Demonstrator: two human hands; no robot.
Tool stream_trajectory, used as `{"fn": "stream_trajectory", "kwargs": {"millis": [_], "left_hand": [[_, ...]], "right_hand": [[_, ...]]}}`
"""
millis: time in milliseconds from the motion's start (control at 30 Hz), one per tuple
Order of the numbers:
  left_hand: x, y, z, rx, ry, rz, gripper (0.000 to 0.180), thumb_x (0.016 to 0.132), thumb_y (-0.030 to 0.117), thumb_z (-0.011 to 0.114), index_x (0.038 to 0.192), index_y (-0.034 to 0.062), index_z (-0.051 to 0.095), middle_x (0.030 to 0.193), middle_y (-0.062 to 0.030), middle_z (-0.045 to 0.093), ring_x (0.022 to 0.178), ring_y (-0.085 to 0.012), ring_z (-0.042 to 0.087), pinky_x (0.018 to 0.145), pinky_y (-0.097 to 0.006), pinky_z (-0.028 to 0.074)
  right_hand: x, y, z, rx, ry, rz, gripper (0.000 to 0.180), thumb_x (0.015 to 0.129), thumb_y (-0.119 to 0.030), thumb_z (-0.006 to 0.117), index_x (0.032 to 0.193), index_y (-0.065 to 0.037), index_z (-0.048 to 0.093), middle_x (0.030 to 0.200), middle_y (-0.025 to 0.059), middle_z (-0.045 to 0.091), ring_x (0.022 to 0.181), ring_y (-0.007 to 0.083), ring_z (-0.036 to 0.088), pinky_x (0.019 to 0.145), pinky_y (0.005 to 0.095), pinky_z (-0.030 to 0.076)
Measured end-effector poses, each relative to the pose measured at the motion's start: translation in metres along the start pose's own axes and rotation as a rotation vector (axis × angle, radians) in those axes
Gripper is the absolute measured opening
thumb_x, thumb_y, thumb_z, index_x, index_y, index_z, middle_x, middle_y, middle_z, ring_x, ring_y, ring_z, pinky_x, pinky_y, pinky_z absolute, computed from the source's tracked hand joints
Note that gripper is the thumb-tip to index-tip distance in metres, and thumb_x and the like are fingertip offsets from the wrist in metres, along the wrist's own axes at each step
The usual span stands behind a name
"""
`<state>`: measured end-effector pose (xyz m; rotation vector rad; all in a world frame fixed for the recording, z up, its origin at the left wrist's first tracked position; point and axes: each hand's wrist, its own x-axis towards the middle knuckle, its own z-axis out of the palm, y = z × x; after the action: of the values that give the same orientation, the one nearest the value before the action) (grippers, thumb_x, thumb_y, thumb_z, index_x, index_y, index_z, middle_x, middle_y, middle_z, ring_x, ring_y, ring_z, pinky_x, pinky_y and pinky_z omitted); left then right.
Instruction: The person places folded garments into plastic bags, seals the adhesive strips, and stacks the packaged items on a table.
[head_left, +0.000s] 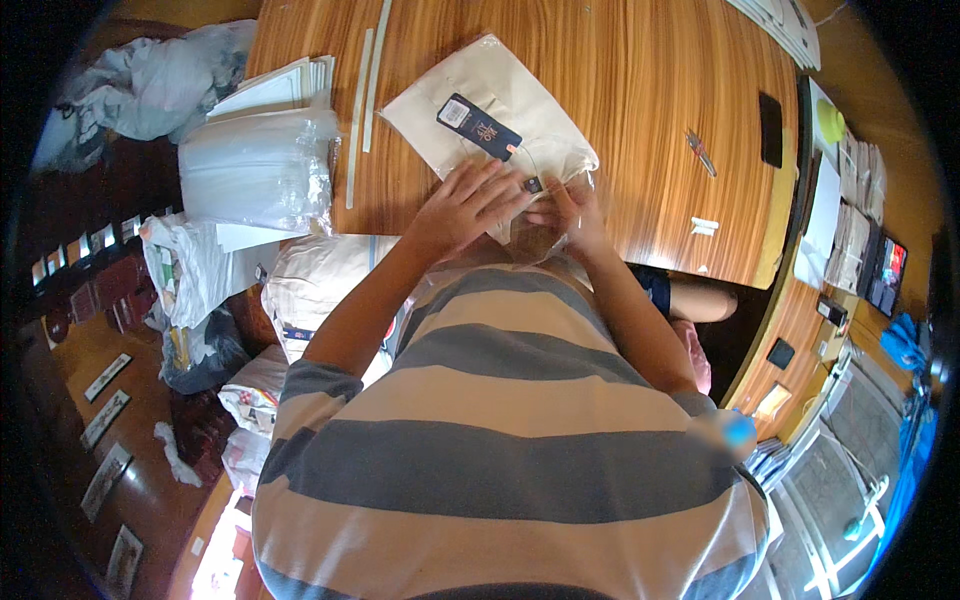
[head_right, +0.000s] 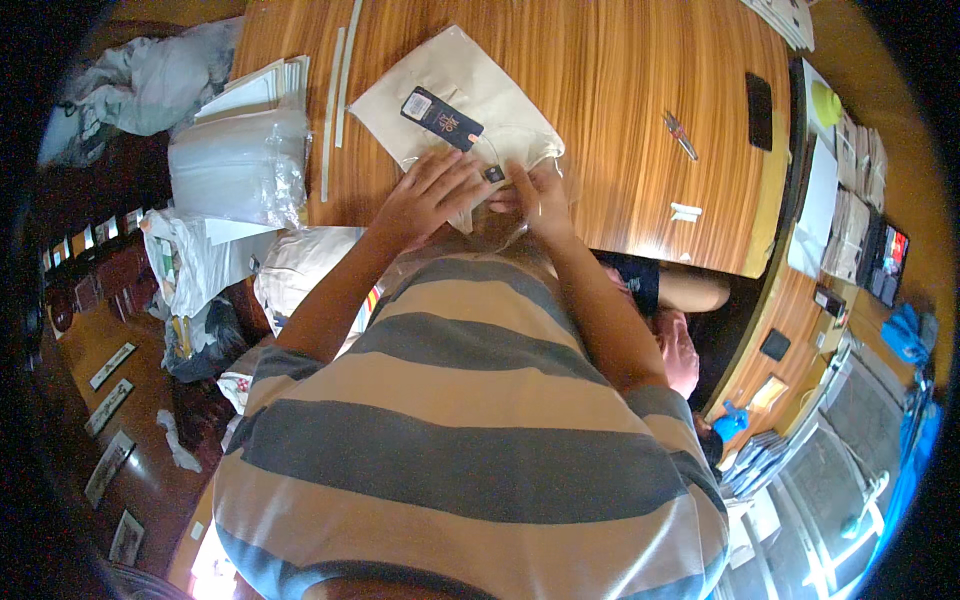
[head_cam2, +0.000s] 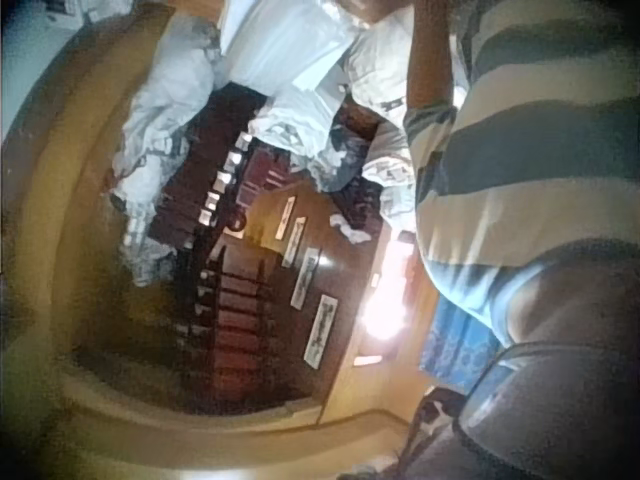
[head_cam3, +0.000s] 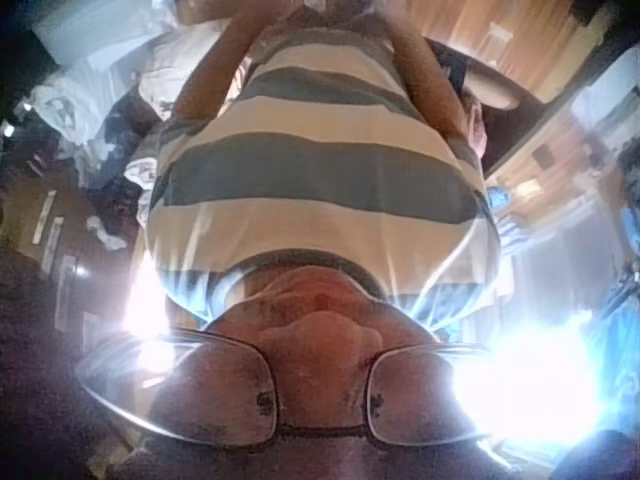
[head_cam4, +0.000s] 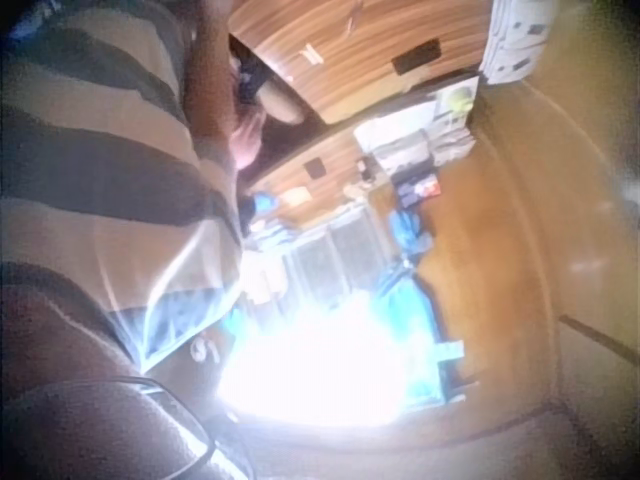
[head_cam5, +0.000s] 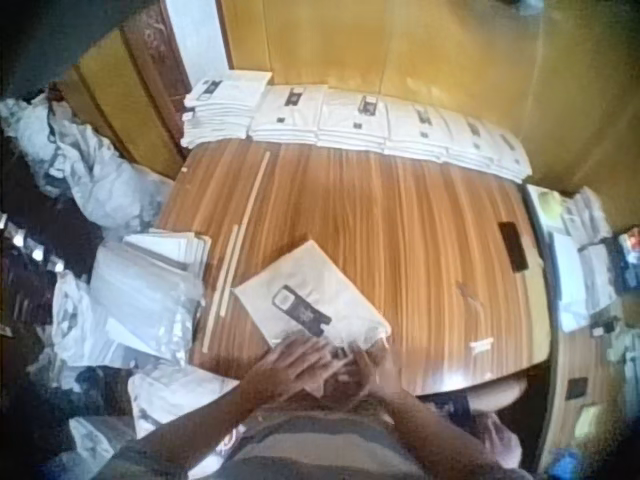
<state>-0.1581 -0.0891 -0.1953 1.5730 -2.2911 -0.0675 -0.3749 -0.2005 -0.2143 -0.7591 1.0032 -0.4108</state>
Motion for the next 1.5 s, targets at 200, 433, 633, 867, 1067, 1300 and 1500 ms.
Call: {"fn": "stream_trajectory", "kwargs": {"millis": [200,433,633,867,1067,1300,1500], "left_hand": [[0.026,0.021,-0.016,-0.357,0.228,-0.006,0.045,0.078,0.010,0.077,0.122,0.0150,0.076,0.127,-0.0025,0.072,0.114,-0.0266,0.069,0.096,-0.043,0.057],[0.094,-0.002,-0.112,-0.878,0.239,0.053,0.045,0.084,-0.001,0.072,0.127,0.0116,0.074,0.116,-0.0077,0.078,0.102,-0.0233,0.076,0.087,-0.038,0.062],[0.126,-0.039,-0.130,-1.668,0.702,-0.073,0.047,0.104,0.021,0.057,0.143,-0.0052,0.053,0.133,-0.0283,0.066,0.125,-0.0345,0.066,0.105,-0.046,0.053],[0.133,0.001,-0.005,-0.301,0.419,-0.520,0.063,0.097,0.028,0.067,0.150,0.0016,0.046,0.152,-0.0223,0.050,0.146,-0.0412,0.041,0.118,-0.056,0.034],[0.127,0.024,0.058,0.149,-0.083,-0.426,0.080,0.097,0.055,0.056,0.163,0.0127,0.037,0.172,-0.0201,0.021,0.157,-0.0455,0.016,0.127,-0.062,0.011],[0.160,-0.049,0.020,0.025,-0.289,0.134,0.068,0.095,0.043,0.066,0.155,0.0167,0.049,0.171,-0.0118,0.026,0.160,-0.0353,0.017,0.130,-0.057,0.009],[0.191,-0.005,0.065,-0.008,-0.101,0.251,0.048,0.100,0.025,0.057,0.146,0.0099,0.058,0.161,-0.0060,0.046,0.155,-0.0253,0.032,0.129,-0.051,0.020]], "right_hand": [[-0.066,0.015,-0.111,0.089,-0.154,0.213,0.037,0.103,-0.021,0.068,0.132,0.000,0.060,0.114,0.0137,0.072,0.101,0.0219,0.073,0.082,0.0362,0.062],[-0.075,-0.118,-0.014,-0.474,0.264,-0.901,0.046,0.080,-0.015,0.092,0.118,0.000,0.070,0.105,0.0105,0.076,0.090,0.0181,0.074,0.083,0.0320,0.061],[-0.037,-0.177,0.006,-0.297,0.165,-0.792,0.019,0.085,-0.008,0.088,0.099,0.000,0.077,0.092,0.0036,0.078,0.079,0.0088,0.069,0.072,0.0243,0.054],[0.001,-0.079,-0.010,0.271,0.327,-0.349,0.018,0.092,-0.011,0.081,0.102,0.002,0.076,0.099,0.0094,0.077,0.087,0.0182,0.073,0.081,0.0331,0.059],[-0.050,-0.045,-0.144,-0.561,0.413,-0.093,0.020,0.092,-0.016,0.080,0.103,0.000,0.073,0.095,0.0152,0.076,0.084,0.0288,0.075,0.074,0.0388,0.061],[-0.011,-0.107,-0.100,-1.455,0.048,-0.920,0.029,0.087,-0.025,0.080,0.105,-0.005,0.070,0.113,0.0148,0.069,0.112,0.0352,0.066,0.096,0.0462,0.054],[0.020,-0.106,-0.127,-1.738,-0.239,-0.838,0.030,0.087,-0.029,0.078,0.107,-0.009,0.068,0.114,0.0130,0.066,0.111,0.0352,0.064,0.099,0.0464,0.053]]}}
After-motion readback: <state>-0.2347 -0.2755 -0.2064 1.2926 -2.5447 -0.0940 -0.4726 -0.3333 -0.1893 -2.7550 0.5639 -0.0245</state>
